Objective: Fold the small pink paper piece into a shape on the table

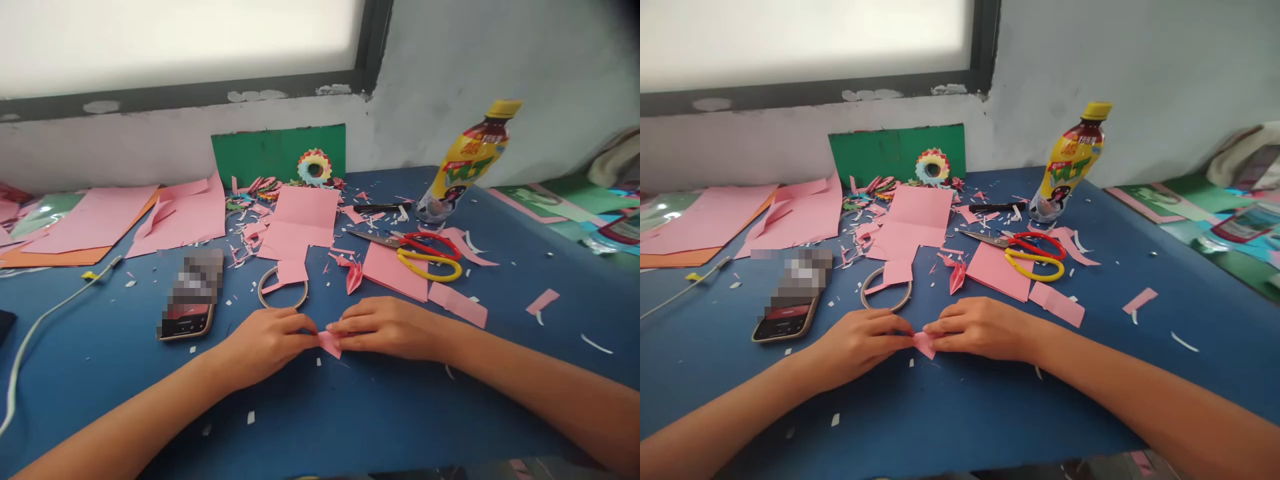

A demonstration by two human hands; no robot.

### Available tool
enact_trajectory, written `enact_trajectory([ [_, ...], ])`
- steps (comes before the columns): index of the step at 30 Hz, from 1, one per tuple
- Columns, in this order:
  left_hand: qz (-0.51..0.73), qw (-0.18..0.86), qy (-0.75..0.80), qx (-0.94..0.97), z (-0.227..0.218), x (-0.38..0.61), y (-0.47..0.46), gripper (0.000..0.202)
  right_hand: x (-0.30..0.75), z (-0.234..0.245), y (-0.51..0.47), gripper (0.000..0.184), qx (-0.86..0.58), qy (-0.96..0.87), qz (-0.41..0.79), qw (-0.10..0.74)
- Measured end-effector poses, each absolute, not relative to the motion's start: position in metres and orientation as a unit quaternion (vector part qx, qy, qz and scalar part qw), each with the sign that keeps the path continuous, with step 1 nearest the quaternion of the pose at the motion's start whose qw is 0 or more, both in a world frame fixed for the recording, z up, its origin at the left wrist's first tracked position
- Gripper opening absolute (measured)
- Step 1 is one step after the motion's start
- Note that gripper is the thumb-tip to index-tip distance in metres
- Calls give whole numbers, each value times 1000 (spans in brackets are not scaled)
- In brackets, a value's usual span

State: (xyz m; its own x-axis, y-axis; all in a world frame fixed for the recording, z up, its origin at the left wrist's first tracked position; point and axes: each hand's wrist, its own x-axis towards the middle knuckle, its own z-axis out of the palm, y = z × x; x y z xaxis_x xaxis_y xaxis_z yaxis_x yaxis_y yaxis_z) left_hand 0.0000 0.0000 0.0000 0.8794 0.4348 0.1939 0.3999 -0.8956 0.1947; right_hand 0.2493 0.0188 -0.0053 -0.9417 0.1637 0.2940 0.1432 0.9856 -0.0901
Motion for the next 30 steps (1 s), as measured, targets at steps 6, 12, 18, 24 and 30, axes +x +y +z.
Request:
enact_trajectory([
  [6,105,19,186,977,0,-1,0,27,252,-7,19,34,-69,-987,41,142],
  [12,100,-1,171,980,1,0,0,25,251,-3,19,32,-65,-986,56,142],
  [18,89,0,161,983,3,1,0,26,250,-2,20,33,-83,-982,108,133],
  [24,75,2,157,985,5,0,0,27,250,-3,22,35,-88,-978,136,135],
  [30,65,-5,155,986,5,0,0,28,251,-4,23,37,-80,-976,136,148],
])
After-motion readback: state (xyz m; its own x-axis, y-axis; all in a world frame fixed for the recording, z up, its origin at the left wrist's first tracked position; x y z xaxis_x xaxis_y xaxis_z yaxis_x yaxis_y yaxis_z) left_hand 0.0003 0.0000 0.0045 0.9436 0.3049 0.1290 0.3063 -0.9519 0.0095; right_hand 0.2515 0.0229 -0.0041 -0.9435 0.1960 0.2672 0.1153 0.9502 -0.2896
